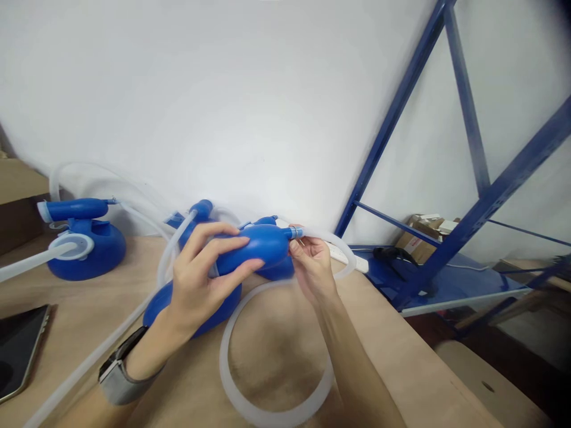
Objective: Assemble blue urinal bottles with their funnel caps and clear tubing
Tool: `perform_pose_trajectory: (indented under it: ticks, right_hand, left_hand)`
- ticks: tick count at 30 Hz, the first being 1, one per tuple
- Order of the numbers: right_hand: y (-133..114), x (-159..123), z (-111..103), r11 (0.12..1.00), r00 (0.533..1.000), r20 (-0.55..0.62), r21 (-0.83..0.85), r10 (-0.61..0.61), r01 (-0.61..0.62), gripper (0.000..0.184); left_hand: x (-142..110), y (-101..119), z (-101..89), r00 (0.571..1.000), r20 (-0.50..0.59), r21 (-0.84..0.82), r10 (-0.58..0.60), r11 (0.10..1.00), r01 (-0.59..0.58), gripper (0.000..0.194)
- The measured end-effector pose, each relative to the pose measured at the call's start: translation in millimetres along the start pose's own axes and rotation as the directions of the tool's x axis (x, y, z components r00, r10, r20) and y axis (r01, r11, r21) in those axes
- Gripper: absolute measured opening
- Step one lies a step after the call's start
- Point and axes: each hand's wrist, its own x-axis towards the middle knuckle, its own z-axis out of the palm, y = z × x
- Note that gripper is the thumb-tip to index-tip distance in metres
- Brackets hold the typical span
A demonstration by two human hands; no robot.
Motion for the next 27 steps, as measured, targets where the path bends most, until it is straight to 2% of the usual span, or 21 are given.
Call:
perform_pose_trajectory:
  ticks: [4, 6, 8, 10, 12, 14, 15, 18, 20, 22, 24, 27]
  right_hand:
    - [5.2, -4.7, 2.5, 0.994, 0.991, 0.080, -0.041, 0.106, -0.103, 0.048]
    - [18.7, -7.6, 3.5, 0.978, 0.980, 0.143, -0.178, 0.139, -0.113, 0.052]
    - [39.8, -11.5, 3.3, 0.911, 0.964, 0.221, -0.410, 0.145, -0.043, 0.053]
    - [64.2, -15.7, 1.8, 0.758, 0.947, 0.289, -0.646, 0.138, 0.087, 0.056]
    - [85.8, -18.1, -1.0, 0.548, 0.932, 0.338, -0.809, 0.133, 0.216, 0.065]
    - [99.8, -17.1, -4.6, 0.360, 0.908, 0.400, -0.871, 0.127, 0.333, 0.067]
    - [103.4, -15.3, -6.6, 0.295, 0.892, 0.434, -0.875, 0.123, 0.385, 0.065]
    - [102.3, -7.7, -12.2, 0.189, 0.888, 0.456, -0.879, 0.062, 0.439, 0.059]
    - [96.0, -3.7, -15.2, 0.144, 0.906, 0.423, -0.898, 0.025, 0.415, 0.060]
    - [88.9, -2.1, -17.7, 0.112, 0.915, 0.401, -0.912, 0.044, 0.395, 0.059]
    - [82.7, -2.7, -19.3, 0.090, 0.916, 0.389, -0.920, 0.099, 0.381, 0.056]
    - [75.9, -6.5, -16.7, 0.094, 0.905, 0.388, -0.922, 0.177, 0.377, 0.055]
  left_hand:
    - [6.8, -0.5, -4.2, 0.998, 0.060, 0.011, 0.036, 0.999, -0.036, 0.022]
    - [17.7, -3.6, -15.7, 0.995, 0.098, 0.043, -0.013, 0.999, 0.008, 0.021]
    - [31.0, -9.6, -34.2, 0.985, 0.115, 0.113, -0.131, 0.986, 0.118, 0.020]
    - [41.9, -18.8, -56.1, 0.954, 0.115, 0.226, -0.276, 0.943, 0.245, 0.024]
    - [45.9, -30.7, -75.8, 0.914, 0.164, 0.363, -0.371, 0.884, 0.294, 0.031]
    - [41.3, -43.8, -88.1, 0.868, 0.295, 0.468, -0.400, 0.853, 0.234, 0.040]
    - [36.6, -50.0, -90.4, 0.833, 0.377, 0.496, -0.404, 0.848, 0.187, 0.044]
    - [20.8, -62.0, -83.5, 0.708, 0.548, 0.552, -0.444, 0.829, 0.092, 0.050]
    - [14.6, -62.0, -72.3, 0.629, 0.588, 0.625, -0.508, 0.780, 0.045, 0.051]
    - [12.8, -55.5, -60.7, 0.571, 0.590, 0.706, -0.571, 0.708, -0.022, 0.049]
    - [12.9, -44.9, -50.0, 0.548, 0.568, 0.769, -0.614, 0.633, -0.088, 0.046]
    - [10.0, -28.6, -29.1, 0.580, 0.528, 0.815, -0.621, 0.561, -0.141, 0.043]
